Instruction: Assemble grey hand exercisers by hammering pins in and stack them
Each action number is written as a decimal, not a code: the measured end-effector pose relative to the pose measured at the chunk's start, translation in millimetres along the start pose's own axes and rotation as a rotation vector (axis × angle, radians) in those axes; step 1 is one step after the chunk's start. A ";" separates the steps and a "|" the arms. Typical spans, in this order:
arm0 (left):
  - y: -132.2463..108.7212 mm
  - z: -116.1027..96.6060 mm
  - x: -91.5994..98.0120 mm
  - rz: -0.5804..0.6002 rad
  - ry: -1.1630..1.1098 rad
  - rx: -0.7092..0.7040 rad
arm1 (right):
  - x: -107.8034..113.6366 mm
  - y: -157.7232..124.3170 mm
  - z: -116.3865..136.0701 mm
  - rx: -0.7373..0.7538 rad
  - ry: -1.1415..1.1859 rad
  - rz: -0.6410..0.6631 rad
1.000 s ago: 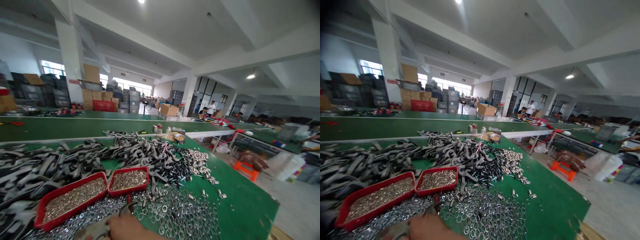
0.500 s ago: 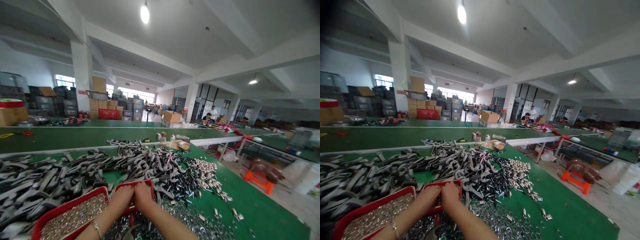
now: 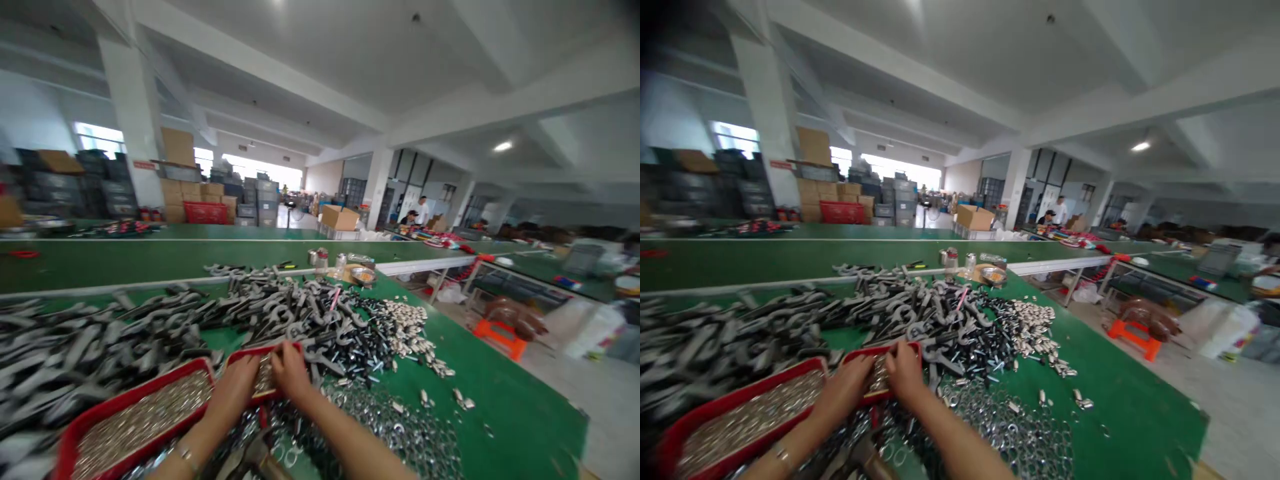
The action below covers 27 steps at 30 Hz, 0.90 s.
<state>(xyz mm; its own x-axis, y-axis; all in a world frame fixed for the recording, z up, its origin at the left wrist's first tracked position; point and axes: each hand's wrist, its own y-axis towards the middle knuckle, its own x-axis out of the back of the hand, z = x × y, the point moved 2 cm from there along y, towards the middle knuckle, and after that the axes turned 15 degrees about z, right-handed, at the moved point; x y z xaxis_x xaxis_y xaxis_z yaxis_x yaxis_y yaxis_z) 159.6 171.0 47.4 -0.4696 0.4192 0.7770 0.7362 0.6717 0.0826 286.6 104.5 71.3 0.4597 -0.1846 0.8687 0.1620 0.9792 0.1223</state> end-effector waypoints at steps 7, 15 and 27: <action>-81.1 9.7 23.6 -0.127 -0.160 0.133 | -30.6 -55.1 -9.5 0.253 0.297 0.316; -204.3 27.6 -4.0 -0.164 -0.720 0.391 | -60.8 -93.1 18.2 0.438 0.095 0.408; -201.0 16.1 -26.9 -0.209 -0.294 0.299 | -74.3 -76.3 42.0 0.576 -0.376 0.415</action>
<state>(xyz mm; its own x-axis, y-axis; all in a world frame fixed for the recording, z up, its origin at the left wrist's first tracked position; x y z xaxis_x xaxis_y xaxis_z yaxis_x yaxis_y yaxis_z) 16.4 34.5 -0.1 -0.7428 0.3830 0.5491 0.4591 0.8884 0.0014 203.4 47.0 17.6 0.0420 0.1441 0.9887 -0.4804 0.8706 -0.1065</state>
